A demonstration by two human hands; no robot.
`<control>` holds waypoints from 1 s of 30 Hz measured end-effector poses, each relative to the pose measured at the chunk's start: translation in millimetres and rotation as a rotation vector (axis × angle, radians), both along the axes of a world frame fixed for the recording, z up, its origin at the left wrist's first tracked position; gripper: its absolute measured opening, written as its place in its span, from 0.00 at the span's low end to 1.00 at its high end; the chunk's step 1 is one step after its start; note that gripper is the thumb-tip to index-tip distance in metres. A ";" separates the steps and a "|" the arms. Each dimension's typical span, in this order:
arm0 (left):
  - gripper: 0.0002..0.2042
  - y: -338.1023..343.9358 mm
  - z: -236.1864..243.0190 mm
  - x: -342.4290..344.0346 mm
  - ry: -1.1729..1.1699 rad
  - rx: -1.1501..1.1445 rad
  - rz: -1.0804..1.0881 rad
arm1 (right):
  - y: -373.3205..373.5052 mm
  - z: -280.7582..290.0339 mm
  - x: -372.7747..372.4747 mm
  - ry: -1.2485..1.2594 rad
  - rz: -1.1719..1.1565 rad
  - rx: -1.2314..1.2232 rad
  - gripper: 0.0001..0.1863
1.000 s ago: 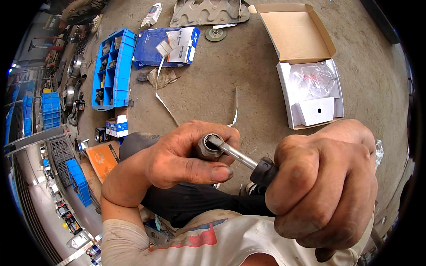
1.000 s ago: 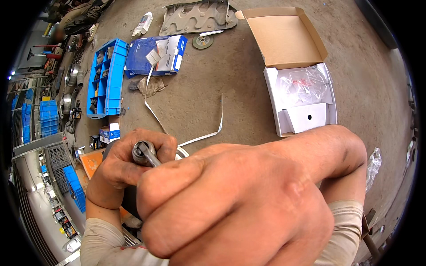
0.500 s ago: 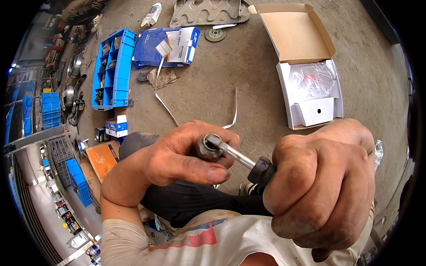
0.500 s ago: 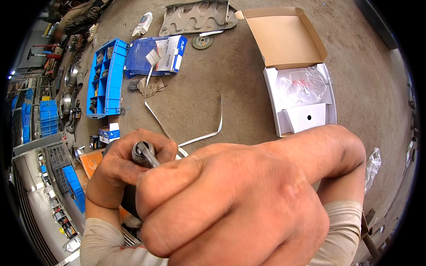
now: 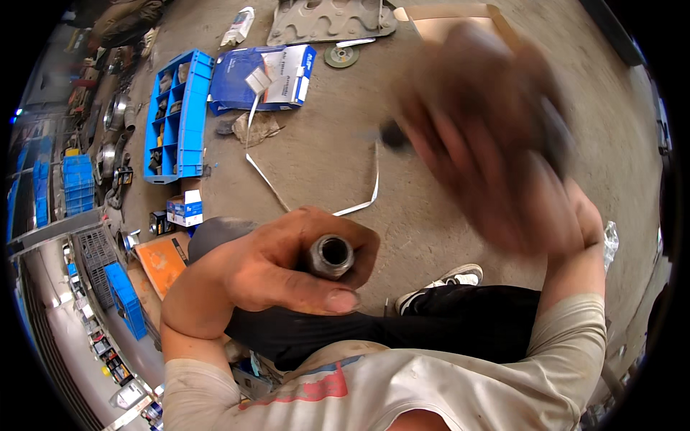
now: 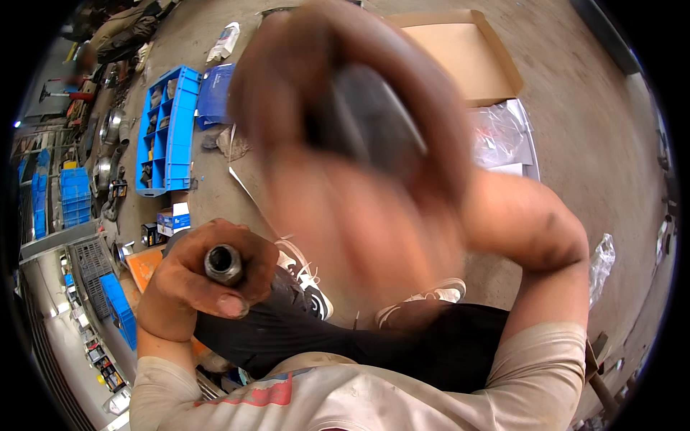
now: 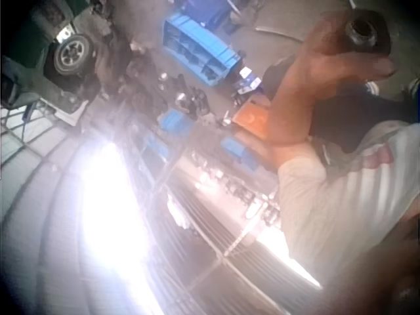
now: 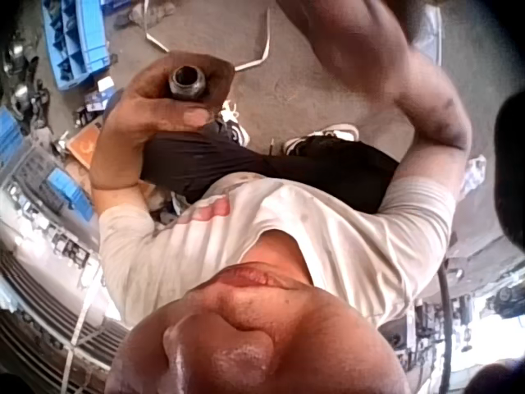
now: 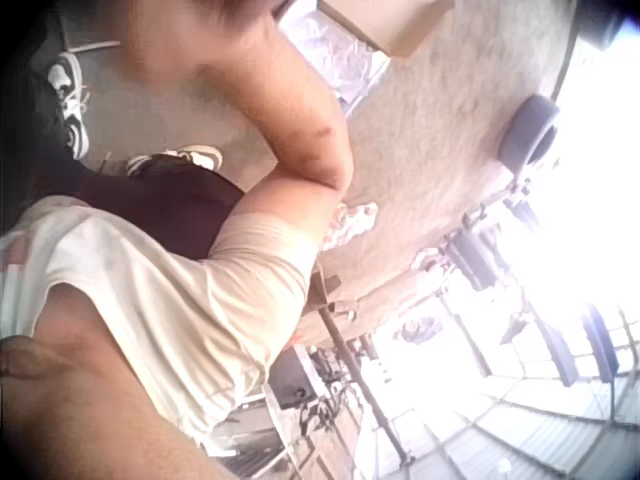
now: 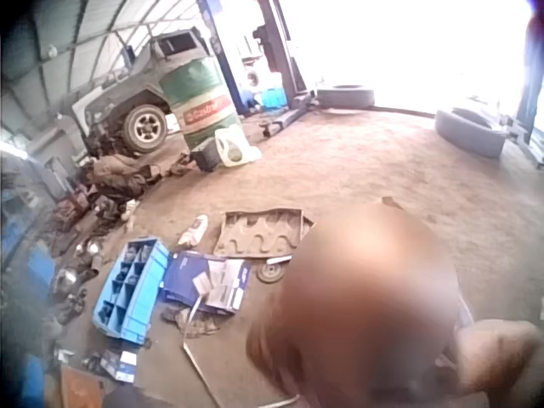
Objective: The person uses a screwdriver to scrape the inside of a cylindrical metal part, then walks to a vehicle and hands the part to a coworker who is working on the wheel hub.
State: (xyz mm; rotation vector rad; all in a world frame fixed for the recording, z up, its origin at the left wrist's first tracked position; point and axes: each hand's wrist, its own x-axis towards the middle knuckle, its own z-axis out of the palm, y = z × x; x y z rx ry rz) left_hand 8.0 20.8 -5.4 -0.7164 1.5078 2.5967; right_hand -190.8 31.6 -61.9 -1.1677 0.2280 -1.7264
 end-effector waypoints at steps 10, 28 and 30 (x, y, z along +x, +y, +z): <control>0.16 16.0 -2.7 -10.2 -0.129 -0.238 0.186 | -70.4 -182.3 -43.8 1.033 -0.300 1.026 0.27; 0.12 13.9 -8.4 -8.7 -0.179 -0.625 0.162 | -76.8 -237.2 -67.4 1.421 -0.200 0.880 0.24; 0.11 11.4 -11.9 -10.0 -0.217 -0.710 0.184 | -81.8 -215.6 -64.6 1.084 -0.275 0.973 0.26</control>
